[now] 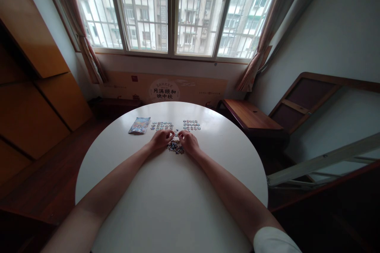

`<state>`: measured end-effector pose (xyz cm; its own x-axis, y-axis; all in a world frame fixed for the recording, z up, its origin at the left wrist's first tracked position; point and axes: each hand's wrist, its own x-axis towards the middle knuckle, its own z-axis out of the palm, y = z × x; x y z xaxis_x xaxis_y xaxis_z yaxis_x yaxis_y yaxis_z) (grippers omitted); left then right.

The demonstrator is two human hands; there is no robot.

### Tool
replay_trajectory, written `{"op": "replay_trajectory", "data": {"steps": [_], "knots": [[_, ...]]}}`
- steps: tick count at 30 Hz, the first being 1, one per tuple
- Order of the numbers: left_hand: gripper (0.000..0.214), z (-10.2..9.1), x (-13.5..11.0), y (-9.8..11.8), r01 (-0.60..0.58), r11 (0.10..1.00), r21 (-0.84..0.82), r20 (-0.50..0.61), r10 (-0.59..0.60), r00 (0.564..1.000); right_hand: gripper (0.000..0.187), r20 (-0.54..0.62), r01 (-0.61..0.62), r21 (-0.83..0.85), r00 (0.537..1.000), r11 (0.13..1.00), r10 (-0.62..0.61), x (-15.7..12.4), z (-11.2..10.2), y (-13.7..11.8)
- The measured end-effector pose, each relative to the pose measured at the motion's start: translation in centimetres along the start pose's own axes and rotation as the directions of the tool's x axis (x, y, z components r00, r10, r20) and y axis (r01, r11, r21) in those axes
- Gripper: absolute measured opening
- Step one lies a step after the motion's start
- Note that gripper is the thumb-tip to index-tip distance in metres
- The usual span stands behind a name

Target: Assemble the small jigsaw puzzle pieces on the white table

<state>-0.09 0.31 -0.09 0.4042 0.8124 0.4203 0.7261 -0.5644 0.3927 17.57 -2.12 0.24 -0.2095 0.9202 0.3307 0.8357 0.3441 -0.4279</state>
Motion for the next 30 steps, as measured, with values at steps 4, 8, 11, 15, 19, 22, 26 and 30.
{"op": "replay_trajectory", "data": {"steps": [4, 8, 11, 15, 19, 22, 26, 30], "knots": [[0.024, -0.6, 0.2, -0.2, 0.015, 1.000, 0.014, -0.013, -0.015, 1.000, 0.021, -0.008, -0.013, 0.025, 1.000, 1.000, 0.013, 0.0, 0.0, 0.0], [0.026, -3.2, 1.0, -1.4, 0.070, 0.996, 0.049, -0.066, -0.067, 0.996, 0.026, -0.028, -0.017, 0.049, 0.999, 0.999, 0.019, 0.0, 0.0, -0.1], [0.028, -5.7, 1.4, -2.5, 0.157, 0.986, 0.065, 0.012, -0.158, 0.987, 0.026, -0.024, -0.030, 0.053, 0.999, 0.998, 0.031, 0.0, 0.0, -0.1], [0.021, -7.2, 0.1, -3.7, 0.188, 0.961, 0.204, 0.026, -0.197, 0.980, 0.026, -0.023, -0.038, 0.052, 0.999, 0.998, 0.039, 0.0, 0.1, 0.0], [0.020, -6.9, -2.5, -4.3, 0.235, 0.921, 0.310, -0.013, -0.243, 0.970, 0.025, -0.038, -0.035, 0.042, 0.999, 0.998, 0.036, 0.1, 0.1, 0.0], [0.020, -6.5, -3.7, -4.5, 0.345, 0.884, 0.315, -0.081, -0.337, 0.938, 0.024, -0.041, -0.027, 0.044, 0.999, 0.999, 0.029, 0.0, 0.0, 0.1], [0.020, -6.1, -4.2, -4.6, 0.402, 0.861, 0.311, -0.114, -0.387, 0.915, 0.024, -0.042, -0.035, 0.046, 0.998, 0.998, 0.037, 0.0, 0.0, 0.1], [0.019, -5.8, -4.4, -4.7, 0.402, 0.865, 0.298, -0.113, -0.387, 0.915, 0.023, -0.050, -0.022, 0.059, 0.998, 0.998, 0.025, 0.0, 0.1, 0.2]]}}
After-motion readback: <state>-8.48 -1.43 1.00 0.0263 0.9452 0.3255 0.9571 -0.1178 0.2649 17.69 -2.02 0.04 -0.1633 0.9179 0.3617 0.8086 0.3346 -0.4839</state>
